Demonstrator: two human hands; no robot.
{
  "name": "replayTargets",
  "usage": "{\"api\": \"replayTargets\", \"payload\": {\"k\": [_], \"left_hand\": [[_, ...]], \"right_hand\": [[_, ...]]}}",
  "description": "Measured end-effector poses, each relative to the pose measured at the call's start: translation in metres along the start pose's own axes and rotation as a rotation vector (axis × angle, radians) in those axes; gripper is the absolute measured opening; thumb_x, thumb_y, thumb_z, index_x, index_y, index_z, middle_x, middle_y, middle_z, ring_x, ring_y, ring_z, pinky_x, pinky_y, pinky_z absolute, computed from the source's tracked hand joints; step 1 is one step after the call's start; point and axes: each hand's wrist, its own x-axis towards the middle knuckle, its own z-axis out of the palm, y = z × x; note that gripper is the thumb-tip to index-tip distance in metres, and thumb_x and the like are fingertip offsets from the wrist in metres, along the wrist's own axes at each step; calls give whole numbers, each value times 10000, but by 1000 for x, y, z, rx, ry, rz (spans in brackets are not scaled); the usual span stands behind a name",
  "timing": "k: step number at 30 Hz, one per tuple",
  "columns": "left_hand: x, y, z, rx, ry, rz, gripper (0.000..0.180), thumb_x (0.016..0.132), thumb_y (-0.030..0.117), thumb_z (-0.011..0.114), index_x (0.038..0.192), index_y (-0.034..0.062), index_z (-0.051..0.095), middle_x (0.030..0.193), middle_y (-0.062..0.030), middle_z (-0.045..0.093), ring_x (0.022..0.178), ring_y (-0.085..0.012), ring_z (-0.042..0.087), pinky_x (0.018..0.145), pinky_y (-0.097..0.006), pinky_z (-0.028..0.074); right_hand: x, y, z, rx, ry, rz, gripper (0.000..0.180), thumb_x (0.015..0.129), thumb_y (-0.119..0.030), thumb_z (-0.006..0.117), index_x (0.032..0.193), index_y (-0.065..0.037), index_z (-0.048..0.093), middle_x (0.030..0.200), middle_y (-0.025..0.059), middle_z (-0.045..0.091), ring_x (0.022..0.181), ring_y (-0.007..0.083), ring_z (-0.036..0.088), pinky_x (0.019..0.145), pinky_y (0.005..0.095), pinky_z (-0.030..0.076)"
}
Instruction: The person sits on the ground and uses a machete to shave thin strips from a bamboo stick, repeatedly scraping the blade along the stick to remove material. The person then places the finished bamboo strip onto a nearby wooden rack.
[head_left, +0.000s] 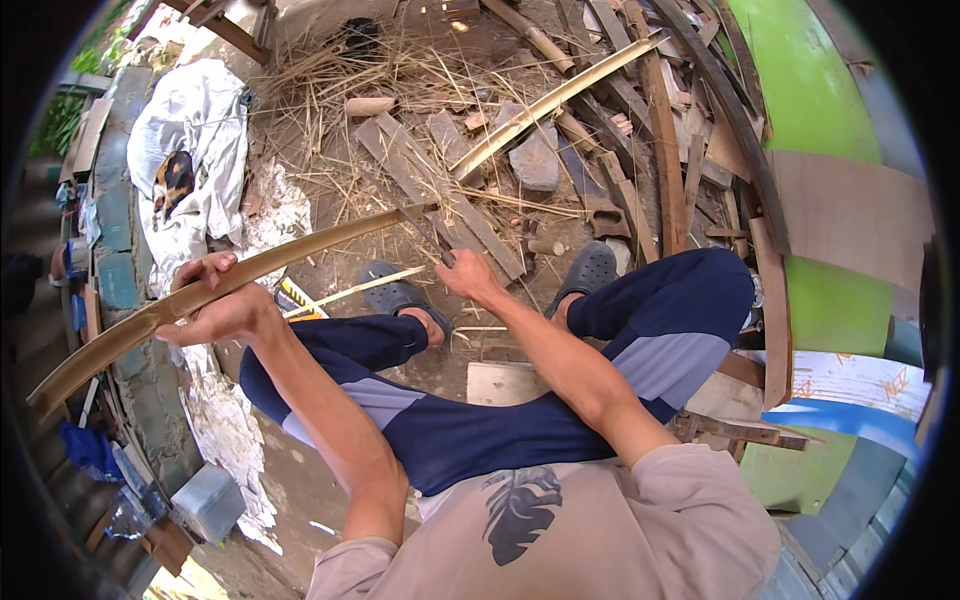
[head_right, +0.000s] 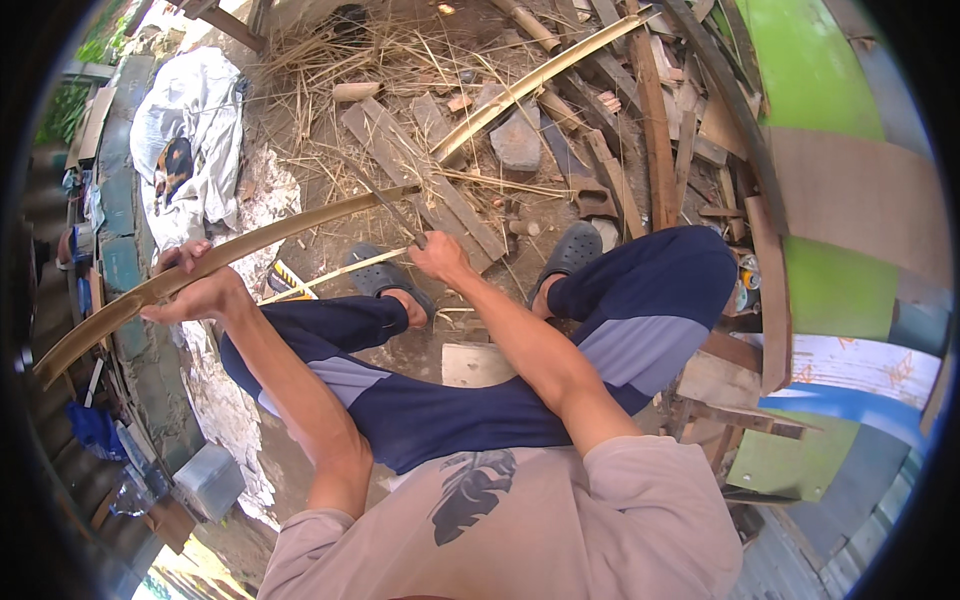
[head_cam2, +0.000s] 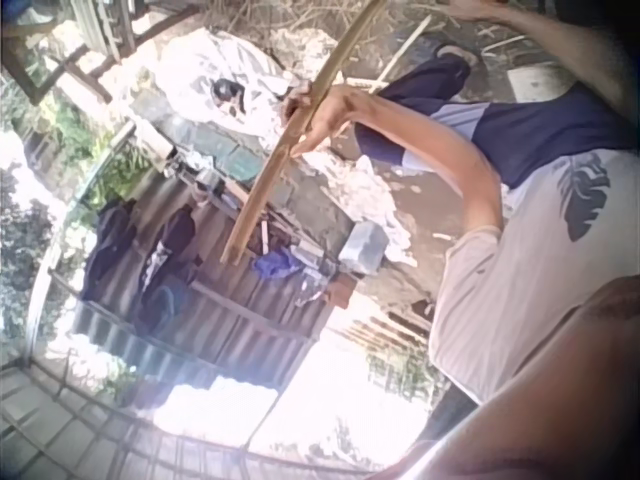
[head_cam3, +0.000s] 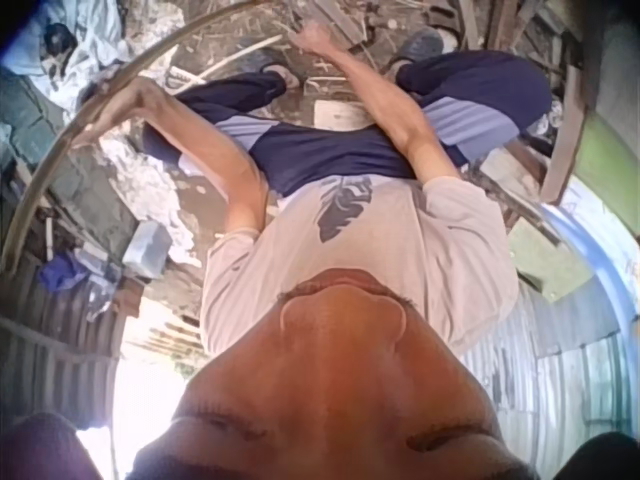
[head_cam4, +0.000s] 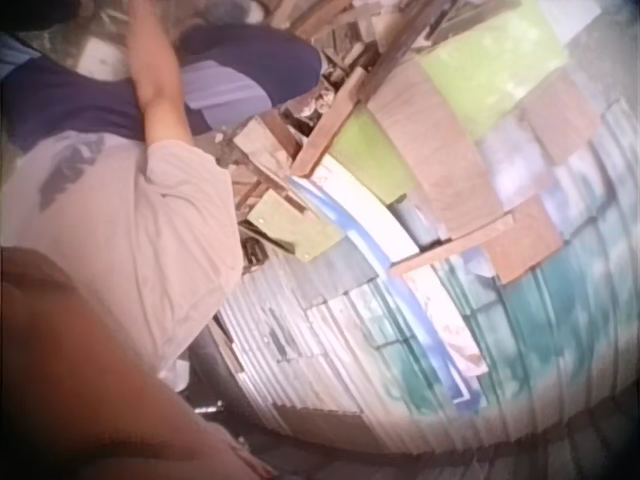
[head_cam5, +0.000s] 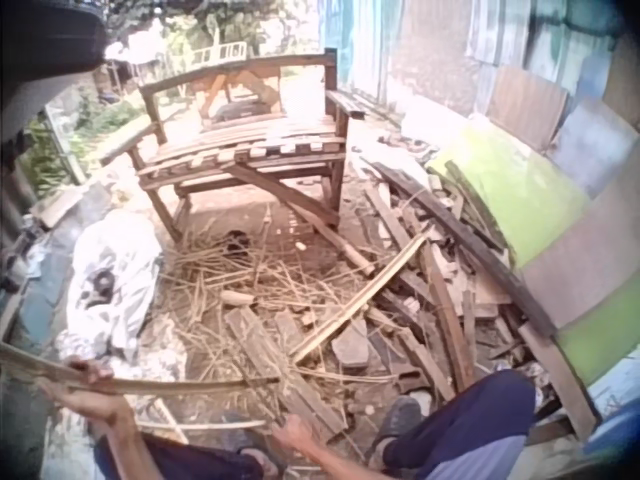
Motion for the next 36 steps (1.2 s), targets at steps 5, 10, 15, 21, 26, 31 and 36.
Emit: {"api": "replayTargets", "payload": {"k": [5, 10, 15, 21, 26, 31, 36], "left_hand": [[-3, 0, 0, -15, -22, 2, 929, 749, 933, 150, 719, 69, 489, 544, -42, 335, 528, -180, 412, 554, -336, 385], [-5, 2, 2, -21, -3, 31, 897, 786, 897, 94, 676, 92, 474, 531, -22, 322, 458, -148, 312, 484, -298, 316], [-15, 11, 17, 23, -40, 28, 874, 800, 882, 104, 659, 103, 472, 528, -10, 314, 432, -139, 267, 443, -277, 274], [-16, 9, 23, 37, 36, 44, 870, 786, 886, 99, 648, 98, 442, 522, 3, 278, 434, -132, 255, 439, -273, 286], [-16, 9, 24, 103, -2, 58, 864, 775, 887, 68, 652, 96, 395, 518, 18, 202, 447, -123, 208, 461, -293, 301], [-16, 11, 27, 85, 11, 60, 866, 776, 887, 80, 639, 94, 401, 511, 15, 222, 438, -121, 220, 453, -285, 293], [-16, 11, 28, 60, 51, 54, 876, 769, 895, 114, 628, 88, 422, 504, 13, 239, 424, -119, 234, 437, -273, 275]], "right_hand": [[-27, -74, -14, 12, -84, -212, 354, 783, -357, 613, 871, -19, 669, 790, 265, 657, 821, 426, 655, 780, 490, 508], [-18, -54, -11, 19, -66, -114, 351, 778, -343, 622, 868, -10, 680, 815, 278, 661, 840, 420, 660, 788, 472, 514], [6, 16, -19, 8, -64, 78, 363, 787, -336, 624, 905, 1, 688, 846, 277, 673, 872, 434, 658, 805, 484, 513], [-25, -74, -24, -2, -35, -183, 351, 774, -337, 625, 859, 0, 678, 791, 271, 659, 804, 425, 658, 764, 483, 516], [-38, -100, -25, 26, -70, -389, 333, 766, -345, 641, 860, -29, 683, 741, 235, 658, 779, 420, 659, 785, 478, 520], [9, 26, -9, 56, -38, 146, 398, 769, -345, 636, 934, 12, 694, 934, 273, 682, 927, 412, 665, 839, 464, 515], [13, 56, -20, -104, -37, 287, 478, 784, -338, 611, 1069, 39, 681, 1092, 300, 650, 1044, 418, 639, 910, 448, 505]]}}
